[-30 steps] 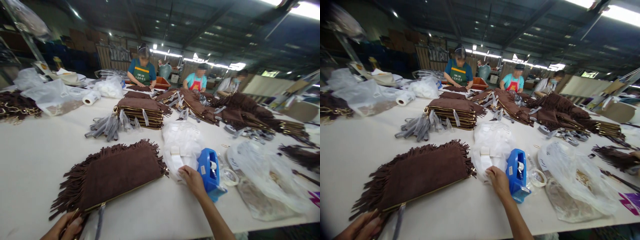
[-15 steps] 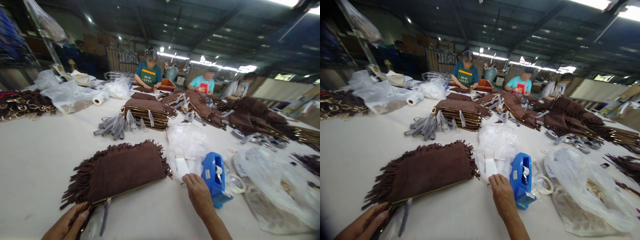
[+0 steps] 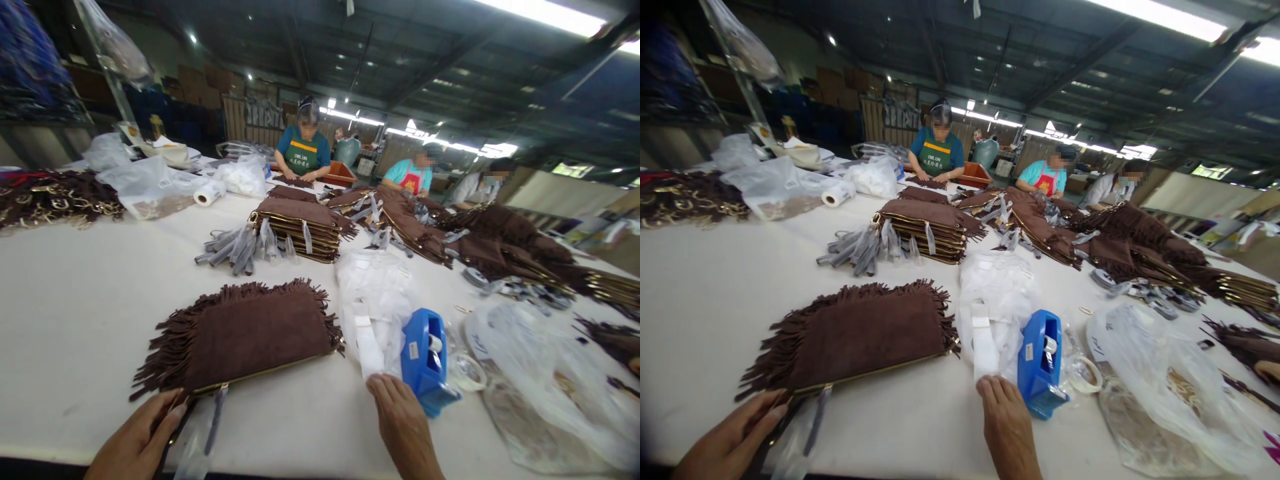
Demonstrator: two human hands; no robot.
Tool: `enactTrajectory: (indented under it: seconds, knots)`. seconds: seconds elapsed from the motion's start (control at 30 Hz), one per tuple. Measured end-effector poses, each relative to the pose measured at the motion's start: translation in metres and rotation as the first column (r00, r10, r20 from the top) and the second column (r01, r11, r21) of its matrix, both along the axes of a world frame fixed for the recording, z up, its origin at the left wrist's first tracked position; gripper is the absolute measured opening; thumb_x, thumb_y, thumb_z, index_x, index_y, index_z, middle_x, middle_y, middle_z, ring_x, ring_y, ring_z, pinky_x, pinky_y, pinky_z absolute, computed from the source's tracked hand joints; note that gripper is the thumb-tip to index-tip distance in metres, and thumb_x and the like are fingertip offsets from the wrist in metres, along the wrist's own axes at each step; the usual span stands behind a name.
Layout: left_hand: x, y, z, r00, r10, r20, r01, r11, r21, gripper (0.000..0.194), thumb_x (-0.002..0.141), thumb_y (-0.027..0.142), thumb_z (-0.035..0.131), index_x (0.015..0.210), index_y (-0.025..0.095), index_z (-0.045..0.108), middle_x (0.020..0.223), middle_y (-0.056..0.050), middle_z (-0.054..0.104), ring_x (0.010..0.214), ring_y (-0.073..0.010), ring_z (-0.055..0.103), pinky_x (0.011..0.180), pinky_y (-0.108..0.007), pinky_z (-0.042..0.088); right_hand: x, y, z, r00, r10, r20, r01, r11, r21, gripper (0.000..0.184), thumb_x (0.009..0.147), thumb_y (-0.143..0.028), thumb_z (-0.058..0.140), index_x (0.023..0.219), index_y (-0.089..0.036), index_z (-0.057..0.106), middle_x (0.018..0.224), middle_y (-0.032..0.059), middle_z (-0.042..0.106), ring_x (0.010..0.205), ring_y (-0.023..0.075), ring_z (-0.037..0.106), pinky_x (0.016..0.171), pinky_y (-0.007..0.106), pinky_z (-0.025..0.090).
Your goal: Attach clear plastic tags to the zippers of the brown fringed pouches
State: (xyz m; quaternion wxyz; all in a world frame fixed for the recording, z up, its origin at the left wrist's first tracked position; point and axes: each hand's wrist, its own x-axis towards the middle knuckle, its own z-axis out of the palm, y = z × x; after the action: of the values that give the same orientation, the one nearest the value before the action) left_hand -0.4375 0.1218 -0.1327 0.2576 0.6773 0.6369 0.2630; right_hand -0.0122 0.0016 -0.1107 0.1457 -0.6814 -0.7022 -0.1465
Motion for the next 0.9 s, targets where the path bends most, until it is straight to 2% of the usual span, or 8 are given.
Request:
enactTrajectory:
  seconds: [0.1, 0.27, 0.37, 0.5, 0.57, 0.7, 0.8, 0.9]
  knots:
    - [-0.002, -0.001, 0.004, 0.999, -0.052, 0.007, 0.052, 0.993, -0.102, 0.042, 0.082, 0.055, 0.046, 0.110, 0.027, 0.059, 0.115, -0.002, 0.066, 0.108, -0.0251, 0.060, 0.095, -0.039, 0.047, -0.001, 0.000, -0.003, 1.000, 0.008, -0.009, -0.008, 1.000, -0.016, 0.026, 0.085, -0.003, 0.042, 0.095, -0.020, 0.060, 0.091, 0.0063, 0.065, 0.087, 0.0219, 0.058, 0.081, 0.035, 0.043]
    - [-0.003, 0.000, 0.007, 0.994, -0.085, 0.072, 0.093, 0.989, -0.115, 0.043, 0.083, 0.054, 0.046, 0.113, 0.026, 0.058, 0.115, -0.003, 0.066, 0.108, -0.0251, 0.059, 0.093, -0.036, 0.049, -0.010, -0.010, -0.007, 0.996, 0.050, -0.072, -0.052, 0.998, -0.026, 0.025, 0.086, -0.006, 0.040, 0.085, -0.022, 0.059, 0.076, 0.0031, 0.063, 0.074, 0.0202, 0.057, 0.071, 0.032, 0.042]
    - [0.001, -0.002, 0.014, 0.997, -0.048, 0.056, 0.054, 0.992, -0.113, 0.042, 0.083, 0.054, 0.044, 0.111, 0.025, 0.058, 0.112, -0.004, 0.067, 0.107, -0.0264, 0.060, 0.093, -0.039, 0.049, -0.023, -0.021, 0.006, 0.954, 0.120, -0.273, -0.154, 0.983, -0.104, 0.025, 0.090, -0.011, 0.037, 0.082, -0.024, 0.058, 0.072, 0.0012, 0.061, 0.068, 0.0179, 0.056, 0.065, 0.028, 0.041]
    - [0.017, -0.020, 0.052, 0.999, 0.021, -0.040, -0.011, 0.972, 0.237, 0.043, 0.086, 0.044, 0.041, 0.119, 0.019, 0.052, 0.127, -0.009, 0.056, 0.121, -0.0275, 0.048, 0.110, -0.044, 0.028, -0.057, -0.019, 0.048, 0.680, -0.039, -0.733, -0.263, 0.919, -0.293, 0.019, 0.094, -0.030, 0.040, 0.082, -0.023, 0.053, 0.074, -0.0003, 0.056, 0.070, 0.0154, 0.053, 0.065, 0.023, 0.041]
    - [0.031, -0.033, 0.077, 0.999, -0.046, -0.013, 0.048, 0.951, 0.305, 0.041, 0.088, 0.038, 0.043, 0.124, 0.020, 0.050, 0.131, -0.009, 0.052, 0.124, -0.0250, 0.044, 0.111, -0.040, 0.026, -0.080, -0.008, 0.067, 0.520, -0.101, -0.848, -0.376, 0.864, -0.333, 0.023, 0.093, -0.035, 0.041, 0.078, -0.022, 0.053, 0.071, -0.0016, 0.051, 0.067, 0.0143, 0.049, 0.062, 0.023, 0.039]
    - [0.054, -0.053, 0.108, 0.893, -0.337, 0.297, 0.358, 0.934, -0.015, 0.040, 0.088, 0.035, 0.048, 0.126, 0.023, 0.052, 0.130, -0.008, 0.055, 0.120, -0.0244, 0.048, 0.103, -0.033, 0.035, -0.129, 0.023, 0.083, 0.336, -0.139, -0.932, -0.523, 0.795, -0.307, 0.026, 0.091, -0.040, 0.046, 0.078, -0.020, 0.056, 0.070, -0.0025, 0.048, 0.067, 0.0132, 0.045, 0.062, 0.023, 0.037]
    - [0.055, -0.061, 0.105, 0.821, -0.301, 0.484, 0.452, 0.861, -0.232, 0.036, 0.074, 0.035, 0.067, 0.108, 0.024, 0.064, 0.106, -0.002, 0.067, 0.098, -0.0223, 0.059, 0.086, -0.027, 0.043, -0.156, 0.040, 0.080, 0.254, -0.164, -0.953, -0.543, 0.791, -0.281, 0.024, 0.089, -0.042, 0.050, 0.084, -0.020, 0.058, 0.071, -0.0021, 0.052, 0.067, 0.0133, 0.048, 0.062, 0.023, 0.038]
    - [0.042, -0.066, 0.087, 0.813, -0.180, 0.553, 0.422, 0.837, -0.348, 0.018, 0.069, 0.032, 0.071, 0.078, 0.017, 0.068, 0.072, 0.002, 0.066, 0.071, -0.0169, 0.059, 0.064, -0.023, 0.041, -0.172, 0.051, 0.071, 0.221, -0.191, -0.957, -0.474, 0.836, -0.276, 0.025, 0.085, -0.044, 0.054, 0.090, -0.020, 0.059, 0.073, -0.0012, 0.056, 0.068, 0.0139, 0.051, 0.061, 0.023, 0.041]
